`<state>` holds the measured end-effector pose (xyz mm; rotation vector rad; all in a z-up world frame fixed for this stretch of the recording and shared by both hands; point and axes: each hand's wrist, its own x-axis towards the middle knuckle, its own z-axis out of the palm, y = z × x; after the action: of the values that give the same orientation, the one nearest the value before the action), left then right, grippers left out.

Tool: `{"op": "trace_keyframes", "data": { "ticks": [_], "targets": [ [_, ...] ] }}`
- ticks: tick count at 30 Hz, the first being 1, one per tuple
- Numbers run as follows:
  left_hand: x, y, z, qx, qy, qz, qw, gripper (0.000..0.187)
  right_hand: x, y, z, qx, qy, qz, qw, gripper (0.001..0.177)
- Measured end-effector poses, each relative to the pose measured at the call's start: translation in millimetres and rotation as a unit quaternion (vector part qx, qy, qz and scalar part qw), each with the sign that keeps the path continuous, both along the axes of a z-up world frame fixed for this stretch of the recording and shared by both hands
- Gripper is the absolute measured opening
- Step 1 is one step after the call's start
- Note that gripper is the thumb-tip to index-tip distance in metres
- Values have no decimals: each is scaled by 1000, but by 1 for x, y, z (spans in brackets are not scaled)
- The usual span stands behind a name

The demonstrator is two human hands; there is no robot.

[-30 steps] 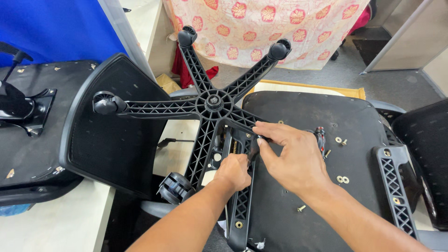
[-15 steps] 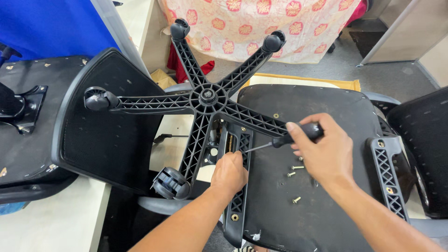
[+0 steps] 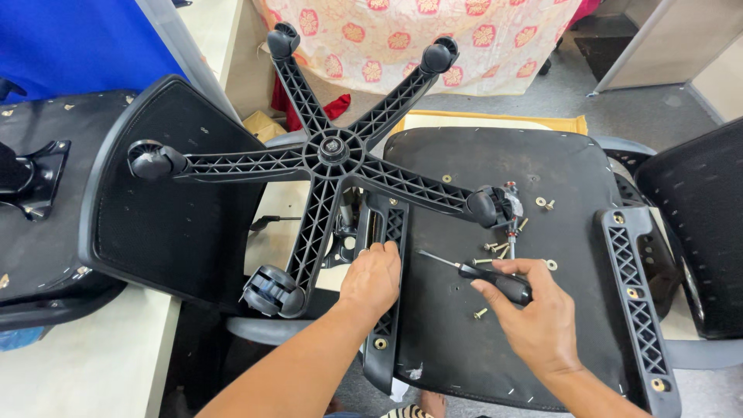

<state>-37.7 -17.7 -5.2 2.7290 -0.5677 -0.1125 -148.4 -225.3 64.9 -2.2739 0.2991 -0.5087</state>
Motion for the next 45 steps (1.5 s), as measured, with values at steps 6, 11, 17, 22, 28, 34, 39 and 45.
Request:
{"op": "trace_keyframes", "data": {
  "ticks": [6, 11, 17, 22, 28, 34, 39, 45],
  "targets": [
    [7, -12, -1, 42, 88, 66, 993, 17, -5, -12, -26, -85, 182, 91, 975, 47],
    [7, -21, -2, 104, 99, 76, 987, 27, 1, -17, -36, -116, 240, 127, 955, 45],
    [3, -12, 4, 85, 94, 77, 989, 31, 7, -22, -48, -144, 256, 114, 949, 47],
    [-1, -1, 13, 111, 118, 23, 987, 27, 17, -28, -59, -135, 274, 109, 946, 48],
    [3, -2, 17, 131, 109, 18, 985, 21, 37, -32, -52, -97, 327, 142, 929, 53],
    [0, -9, 12, 71, 117, 76, 988, 28, 43, -26, -32, -35, 419, 115, 900, 54],
    [11, -1, 12, 116, 95, -1, 989, 26, 47, -17, -31, -72, 440, 88, 891, 51],
    [5, 2, 22, 58, 142, 43, 987, 33, 57, -21, -48, -156, 436, 104, 880, 56]
  ]
}}
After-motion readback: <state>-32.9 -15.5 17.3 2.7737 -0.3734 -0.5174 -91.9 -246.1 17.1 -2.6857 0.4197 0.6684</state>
